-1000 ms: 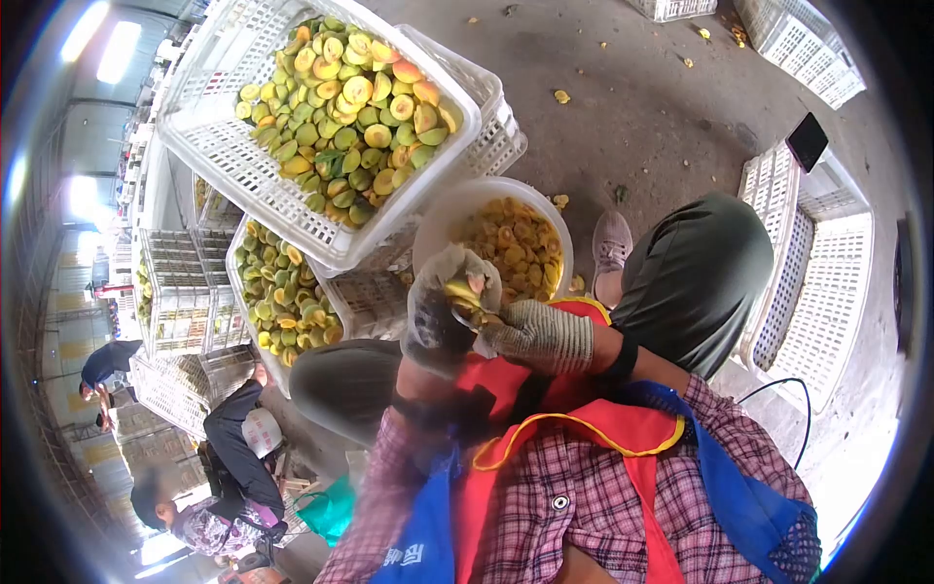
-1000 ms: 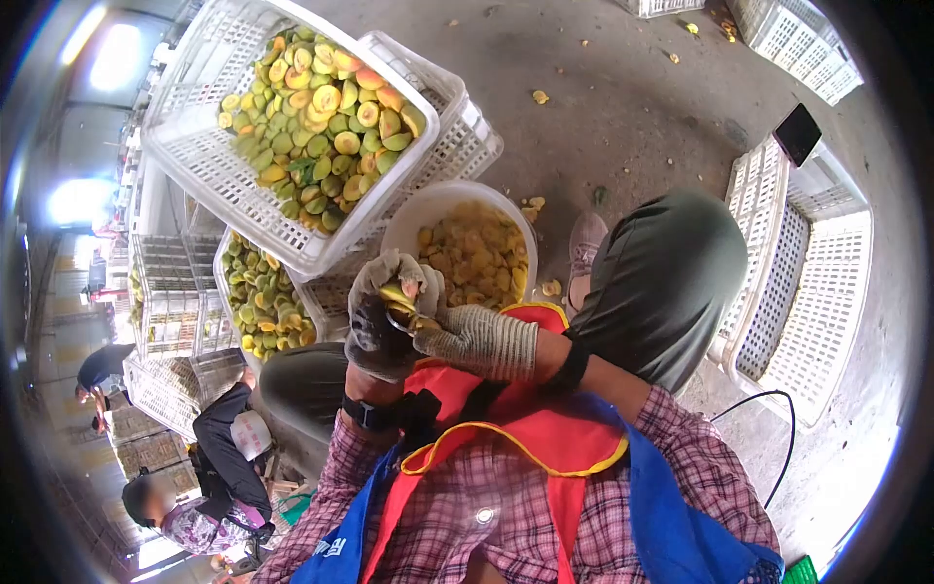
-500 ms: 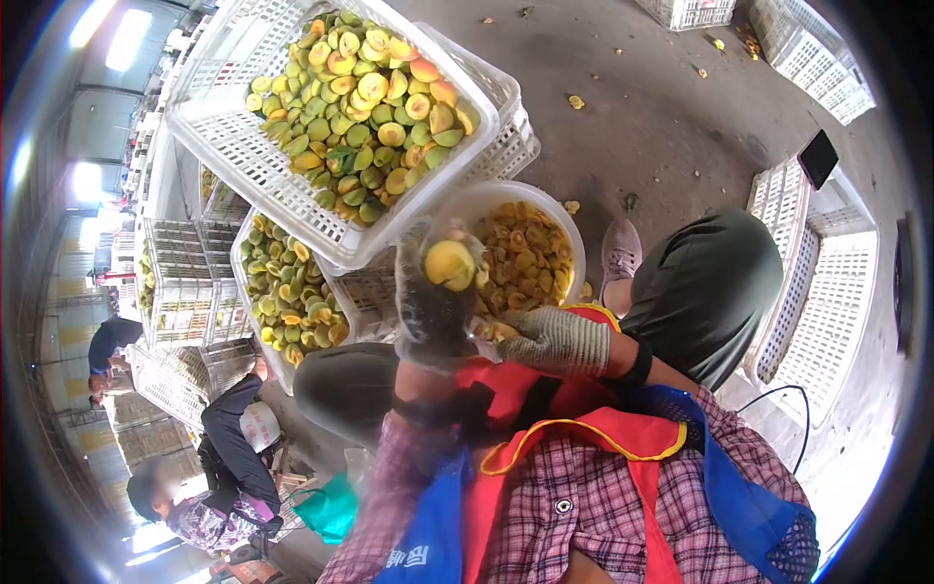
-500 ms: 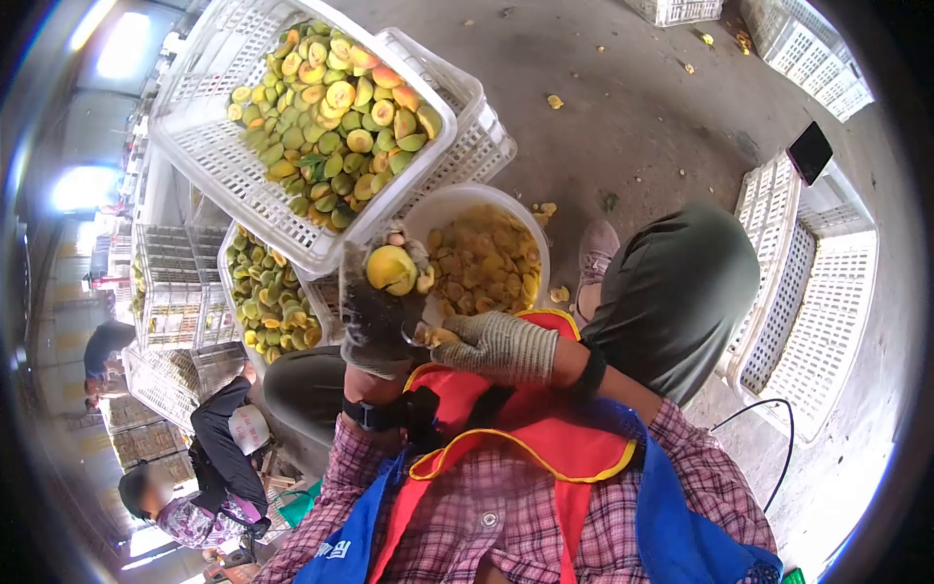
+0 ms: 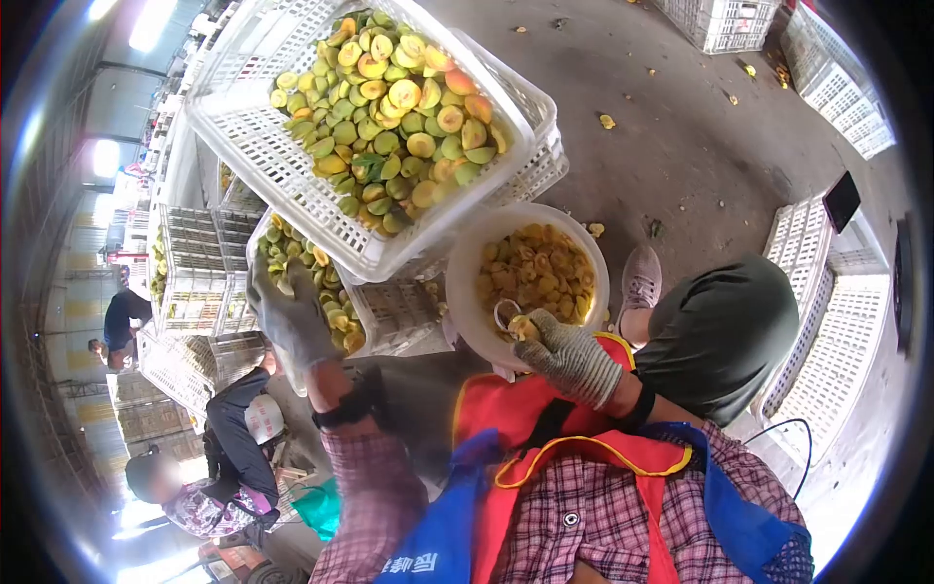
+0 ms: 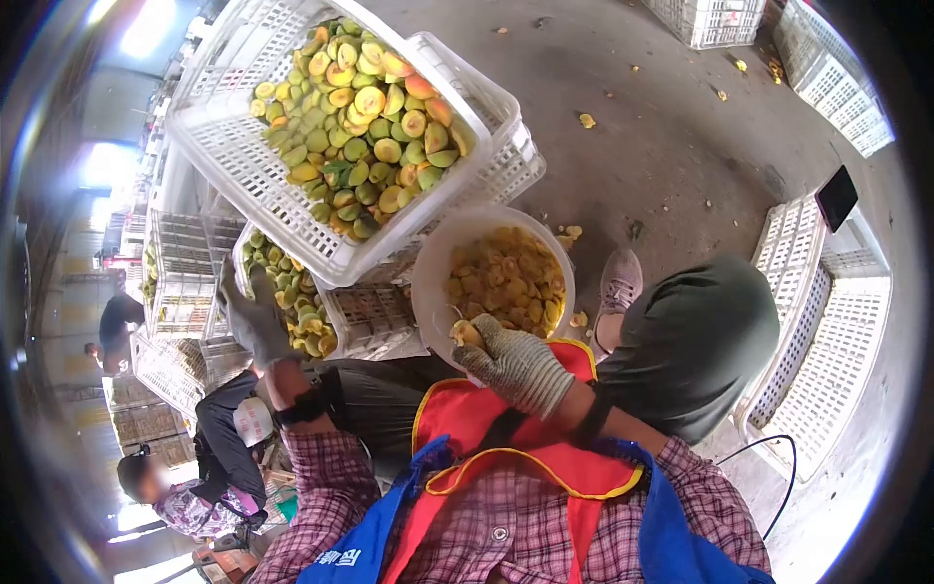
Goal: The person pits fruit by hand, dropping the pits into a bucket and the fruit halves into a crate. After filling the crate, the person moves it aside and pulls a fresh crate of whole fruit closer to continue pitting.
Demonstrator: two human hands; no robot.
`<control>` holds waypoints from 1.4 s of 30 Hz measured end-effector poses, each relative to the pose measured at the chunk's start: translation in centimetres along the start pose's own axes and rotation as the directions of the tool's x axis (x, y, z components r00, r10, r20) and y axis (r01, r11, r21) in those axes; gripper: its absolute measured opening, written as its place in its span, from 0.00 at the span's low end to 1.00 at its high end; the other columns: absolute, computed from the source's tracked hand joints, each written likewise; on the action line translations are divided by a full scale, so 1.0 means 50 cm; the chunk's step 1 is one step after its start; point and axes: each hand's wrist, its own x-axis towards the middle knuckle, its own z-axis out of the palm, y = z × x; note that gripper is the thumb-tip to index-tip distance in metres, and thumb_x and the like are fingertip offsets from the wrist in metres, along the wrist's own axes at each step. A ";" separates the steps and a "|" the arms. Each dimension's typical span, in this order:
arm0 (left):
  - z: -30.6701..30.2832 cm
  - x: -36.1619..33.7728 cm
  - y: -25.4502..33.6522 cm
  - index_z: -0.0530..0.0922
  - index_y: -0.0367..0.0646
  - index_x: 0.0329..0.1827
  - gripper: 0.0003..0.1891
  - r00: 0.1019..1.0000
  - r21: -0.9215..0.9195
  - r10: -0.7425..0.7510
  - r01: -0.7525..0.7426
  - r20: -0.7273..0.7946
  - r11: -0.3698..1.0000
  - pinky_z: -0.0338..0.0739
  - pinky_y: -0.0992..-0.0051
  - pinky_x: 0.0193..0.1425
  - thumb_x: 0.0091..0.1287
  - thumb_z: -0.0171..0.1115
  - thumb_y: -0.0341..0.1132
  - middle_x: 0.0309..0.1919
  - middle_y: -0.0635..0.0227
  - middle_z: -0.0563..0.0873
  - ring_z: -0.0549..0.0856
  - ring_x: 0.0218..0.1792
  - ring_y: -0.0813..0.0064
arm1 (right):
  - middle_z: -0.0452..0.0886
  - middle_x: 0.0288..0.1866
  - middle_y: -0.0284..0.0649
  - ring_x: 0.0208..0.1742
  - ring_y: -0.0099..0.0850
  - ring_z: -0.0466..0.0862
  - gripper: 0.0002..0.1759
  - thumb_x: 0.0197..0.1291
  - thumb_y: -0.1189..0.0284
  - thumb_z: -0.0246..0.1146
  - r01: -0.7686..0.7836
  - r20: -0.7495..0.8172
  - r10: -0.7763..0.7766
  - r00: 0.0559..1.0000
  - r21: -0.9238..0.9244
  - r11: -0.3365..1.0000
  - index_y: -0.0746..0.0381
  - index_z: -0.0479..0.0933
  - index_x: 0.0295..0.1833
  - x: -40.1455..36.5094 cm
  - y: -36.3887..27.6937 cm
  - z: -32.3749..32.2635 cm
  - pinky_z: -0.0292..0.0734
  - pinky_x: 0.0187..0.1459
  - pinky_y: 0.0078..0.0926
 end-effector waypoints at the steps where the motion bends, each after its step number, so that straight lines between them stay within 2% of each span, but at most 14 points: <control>1: 0.022 0.022 0.002 0.77 0.44 0.58 0.20 0.993 -0.020 0.118 -0.118 0.027 0.993 0.77 0.62 0.52 0.66 0.61 0.43 0.47 0.56 0.83 0.83 0.47 0.60 | 0.81 0.34 0.56 0.39 0.55 0.82 0.20 0.67 0.55 0.54 -0.109 0.037 0.107 0.994 0.037 0.993 0.62 0.69 0.49 0.007 -0.014 -0.004 0.75 0.39 0.48; 8: 0.312 0.084 0.053 0.80 0.54 0.53 0.15 0.720 0.250 0.150 -0.417 0.678 0.874 0.77 0.60 0.53 0.64 0.57 0.42 0.50 0.58 0.82 0.83 0.50 0.53 | 0.81 0.32 0.56 0.36 0.55 0.82 0.22 0.67 0.54 0.55 -0.177 0.039 0.176 0.984 0.034 0.984 0.63 0.69 0.50 0.019 0.007 -0.002 0.75 0.38 0.48; 14: 0.305 0.075 0.046 0.80 0.50 0.54 0.16 0.750 -0.001 0.300 -0.371 0.590 0.929 0.78 0.63 0.50 0.62 0.59 0.33 0.48 0.58 0.84 0.85 0.47 0.60 | 0.80 0.35 0.57 0.38 0.52 0.83 0.21 0.65 0.58 0.58 -0.218 -0.012 0.221 0.975 0.113 0.969 0.65 0.70 0.52 0.025 0.007 -0.007 0.76 0.39 0.46; 18: 0.129 -0.048 0.143 0.77 0.36 0.55 0.17 0.492 -0.619 0.377 0.632 0.785 0.466 0.76 0.79 0.44 0.62 0.58 0.24 0.43 0.67 0.83 0.80 0.43 0.80 | 0.76 0.44 0.57 0.39 0.52 0.81 0.19 0.59 0.70 0.61 -0.017 -0.091 0.018 0.996 0.011 1.000 0.68 0.70 0.53 0.029 0.022 -0.014 0.77 0.38 0.43; 20: 0.086 -0.134 0.150 0.72 0.38 0.61 0.23 0.386 -0.697 0.604 0.561 0.697 0.446 0.76 0.77 0.45 0.63 0.59 0.34 0.46 0.66 0.81 0.80 0.44 0.76 | 0.72 0.46 0.56 0.38 0.52 0.79 0.21 0.52 0.76 0.60 -0.150 -0.117 0.179 0.977 0.225 0.963 0.68 0.71 0.53 0.029 0.026 -0.003 0.77 0.37 0.43; 21: 0.072 -0.164 0.161 0.72 0.38 0.61 0.23 0.375 -0.688 0.604 0.572 0.703 0.446 0.76 0.77 0.45 0.63 0.59 0.34 0.46 0.66 0.81 0.80 0.44 0.76 | 0.73 0.48 0.56 0.40 0.51 0.80 0.21 0.53 0.76 0.60 0.132 -0.180 -0.151 0.972 -0.114 0.985 0.67 0.71 0.54 0.030 0.039 0.003 0.78 0.36 0.44; 24: 0.023 -0.231 0.205 0.72 0.41 0.61 0.23 0.602 -0.908 0.680 0.301 0.418 0.291 0.76 0.79 0.42 0.66 0.63 0.39 0.50 0.64 0.79 0.79 0.45 0.79 | 0.77 0.49 0.55 0.41 0.51 0.82 0.18 0.60 0.67 0.60 0.418 -0.087 -0.539 0.838 -0.533 0.736 0.62 0.73 0.54 0.017 0.047 0.015 0.78 0.36 0.45; 26: -0.009 -0.253 0.236 0.70 0.41 0.63 0.29 0.562 -0.579 0.428 0.809 0.708 -0.105 0.76 0.78 0.42 0.67 0.58 0.54 0.51 0.63 0.77 0.78 0.43 0.78 | 0.82 0.42 0.52 0.38 0.52 0.83 0.18 0.64 0.57 0.58 -0.057 0.037 0.057 0.998 -0.003 0.998 0.58 0.74 0.52 0.008 -0.038 -0.012 0.78 0.36 0.46; 30: 0.007 -0.277 0.230 0.65 0.42 0.68 0.30 0.518 -0.486 0.288 0.855 0.805 -0.180 0.75 0.80 0.43 0.73 0.46 0.57 0.48 0.61 0.78 0.77 0.40 0.78 | 0.82 0.34 0.52 0.34 0.55 0.82 0.18 0.65 0.55 0.57 0.029 -0.049 -0.034 0.998 -0.096 0.995 0.57 0.73 0.50 -0.012 -0.044 0.000 0.76 0.35 0.48; 31: 0.066 -0.343 0.251 0.67 0.39 0.65 0.28 0.977 -0.993 0.189 0.090 0.103 0.078 0.75 0.81 0.46 0.75 0.44 0.54 0.46 0.61 0.78 0.78 0.39 0.78 | 0.82 0.34 0.52 0.34 0.55 0.82 0.18 0.65 0.55 0.57 0.029 -0.049 -0.034 0.998 -0.096 0.995 0.57 0.73 0.50 -0.015 -0.040 0.001 0.76 0.35 0.48; 34: 0.001 -0.315 0.241 0.71 0.37 0.57 0.26 0.797 -0.812 0.175 0.583 0.578 0.028 0.76 0.78 0.47 0.76 0.44 0.53 0.45 0.61 0.78 0.78 0.38 0.77 | 0.82 0.33 0.52 0.34 0.54 0.82 0.18 0.65 0.56 0.56 -0.067 -0.069 0.068 0.995 0.030 0.997 0.58 0.73 0.49 -0.023 -0.035 0.003 0.76 0.35 0.47; 38: 0.018 -0.327 0.234 0.73 0.37 0.49 0.25 0.805 -0.814 0.135 0.555 0.577 0.171 0.76 0.77 0.45 0.75 0.44 0.55 0.41 0.62 0.78 0.78 0.38 0.76 | 0.80 0.37 0.54 0.38 0.52 0.82 0.16 0.67 0.60 0.55 -0.014 -0.057 0.017 0.998 0.046 0.999 0.62 0.73 0.50 -0.026 -0.029 0.003 0.76 0.38 0.46; 40: -0.018 -0.311 0.268 0.73 0.38 0.44 0.26 0.658 -0.652 0.128 0.753 0.742 -0.085 0.75 0.78 0.42 0.74 0.44 0.57 0.37 0.63 0.78 0.77 0.35 0.76 | 0.80 0.38 0.55 0.40 0.51 0.82 0.16 0.67 0.62 0.55 0.020 -0.002 -0.020 1.000 0.073 0.997 0.63 0.73 0.51 -0.026 -0.011 0.009 0.76 0.39 0.46; 42: -0.009 -0.317 0.274 0.74 0.39 0.42 0.27 0.677 -0.673 0.099 0.736 0.730 -0.075 0.74 0.78 0.40 0.74 0.44 0.58 0.35 0.63 0.78 0.77 0.33 0.76 | 0.79 0.44 0.55 0.46 0.50 0.81 0.16 0.68 0.64 0.54 0.381 0.016 -0.408 0.913 -0.391 0.838 0.64 0.73 0.54 -0.026 0.001 0.014 0.76 0.41 0.43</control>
